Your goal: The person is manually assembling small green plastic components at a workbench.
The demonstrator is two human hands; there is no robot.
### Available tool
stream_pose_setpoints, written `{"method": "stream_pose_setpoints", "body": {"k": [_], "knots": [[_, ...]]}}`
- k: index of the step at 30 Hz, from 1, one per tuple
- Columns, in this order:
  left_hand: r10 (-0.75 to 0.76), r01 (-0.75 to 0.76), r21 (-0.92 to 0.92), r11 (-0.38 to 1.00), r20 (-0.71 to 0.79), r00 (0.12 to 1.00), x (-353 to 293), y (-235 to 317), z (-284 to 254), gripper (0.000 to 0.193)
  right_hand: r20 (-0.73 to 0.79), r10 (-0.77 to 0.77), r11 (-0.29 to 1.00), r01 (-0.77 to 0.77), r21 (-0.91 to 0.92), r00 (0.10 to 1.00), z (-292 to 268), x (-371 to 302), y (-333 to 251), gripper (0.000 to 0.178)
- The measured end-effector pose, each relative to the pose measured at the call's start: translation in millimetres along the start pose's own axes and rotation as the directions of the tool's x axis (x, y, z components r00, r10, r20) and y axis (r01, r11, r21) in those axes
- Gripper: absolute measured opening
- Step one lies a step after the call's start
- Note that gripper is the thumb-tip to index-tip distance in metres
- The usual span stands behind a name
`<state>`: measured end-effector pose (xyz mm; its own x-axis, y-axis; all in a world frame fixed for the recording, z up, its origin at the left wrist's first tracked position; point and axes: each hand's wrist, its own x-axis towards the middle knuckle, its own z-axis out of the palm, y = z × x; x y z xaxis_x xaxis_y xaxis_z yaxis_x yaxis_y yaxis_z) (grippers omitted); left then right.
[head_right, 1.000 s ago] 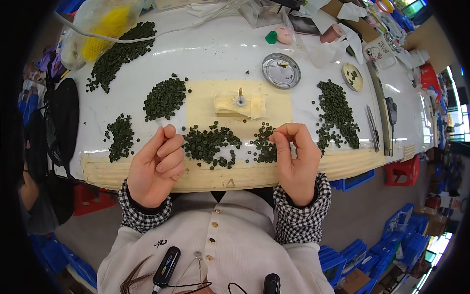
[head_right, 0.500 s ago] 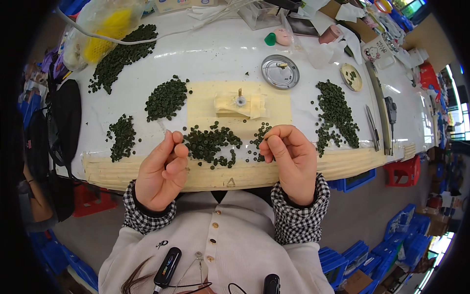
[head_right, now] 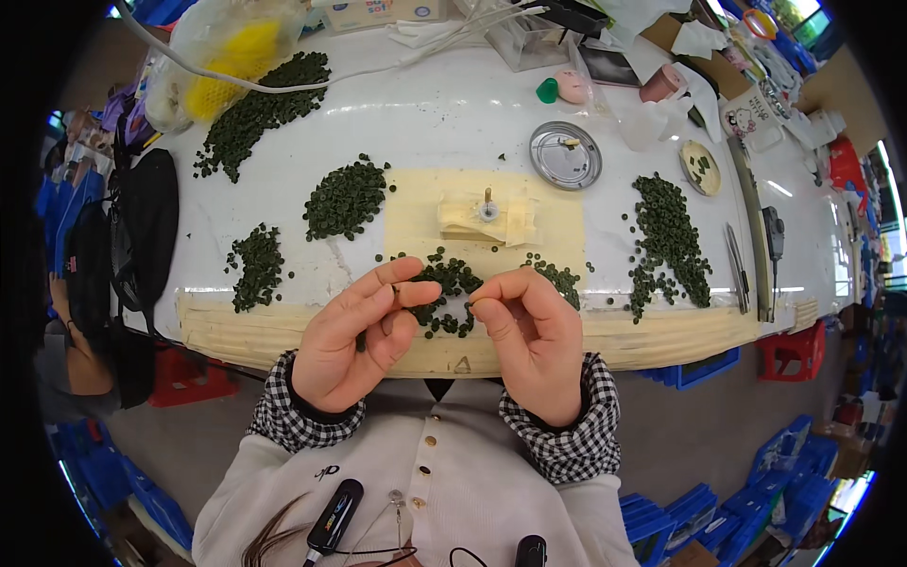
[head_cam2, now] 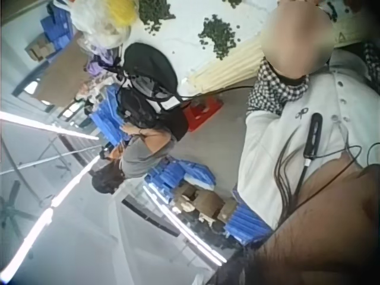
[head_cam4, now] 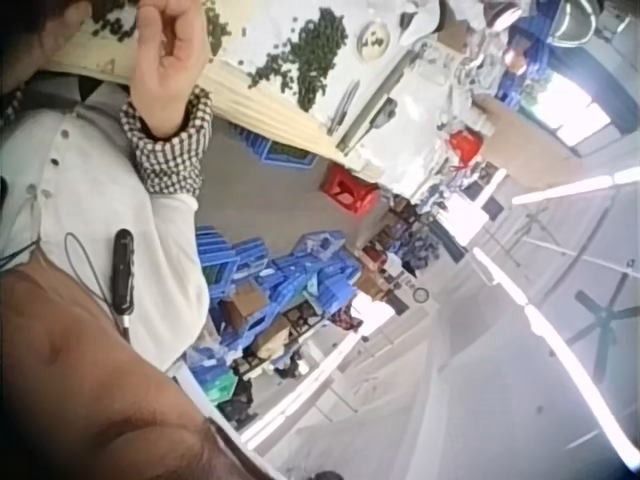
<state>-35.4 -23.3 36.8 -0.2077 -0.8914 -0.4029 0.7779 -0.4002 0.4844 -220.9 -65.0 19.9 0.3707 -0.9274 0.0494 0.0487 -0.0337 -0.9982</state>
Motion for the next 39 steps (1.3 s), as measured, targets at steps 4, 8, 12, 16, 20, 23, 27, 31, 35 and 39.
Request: {"method": "stream_pose_setpoints", "body": {"k": [4,8,12,16,20,23,27,31,35,39], "knots": [[-0.05,0.051,-0.035,0.998,0.023,0.998,1.0,-3.1,-7.8,0.023,0.002,-0.069,0.996,0.069,-0.057,0.998,6.8,-0.4,-2.2,0.006],[0.015,-0.012,-0.027,1.0,0.133,0.991,-0.2,-12.7,-21.8,0.018,-0.005,-0.117,0.985,0.116,-0.125,0.993,13.7,-1.9,-2.9,0.005],[0.015,-0.014,-0.012,1.0,0.098,0.995,0.1,-7.7,-18.1,0.017,-0.002,-0.152,0.975,0.15,-0.162,0.988,18.2,1.0,-4.8,0.005],[0.018,-0.019,0.008,1.0,0.09,0.996,0.2,-5.9,-19.5,0.016,-0.004,-0.184,0.965,0.18,-0.189,0.983,21.4,2.0,-6.1,0.005],[0.003,-0.003,-0.003,1.0,0.118,0.993,-1.1,-7.1,-24.3,0.016,-0.004,-0.19,0.961,0.185,-0.205,0.982,24.1,1.5,-6.0,0.005],[0.01,-0.006,-0.026,1.0,0.151,0.989,-0.9,-7.0,-27.0,0.017,-0.011,-0.183,0.965,0.177,-0.192,0.983,25.6,-0.1,-6.2,0.005],[0.028,-0.024,-0.029,0.999,0.137,0.99,-0.8,-7.0,-22.4,0.016,-0.016,-0.197,0.961,0.19,-0.2,0.98,25.6,0.8,-6.5,0.005],[0.044,-0.035,-0.05,0.998,0.199,0.979,-0.2,-12.1,-27.9,0.015,-0.013,-0.231,0.942,0.22,-0.253,0.973,26.8,1.0,-5.8,0.006],[-0.001,-0.001,0.028,1.0,0.076,0.997,-0.9,-15.0,-19.9,0.014,0.003,-0.331,0.891,0.314,-0.327,0.944,29.7,3.7,-1.8,0.007],[0.007,-0.01,0.046,0.999,0.076,0.997,-0.1,-12.8,-15.6,0.017,0.022,-0.439,0.819,0.411,-0.401,0.898,32.4,6.5,-0.3,0.008]]}}
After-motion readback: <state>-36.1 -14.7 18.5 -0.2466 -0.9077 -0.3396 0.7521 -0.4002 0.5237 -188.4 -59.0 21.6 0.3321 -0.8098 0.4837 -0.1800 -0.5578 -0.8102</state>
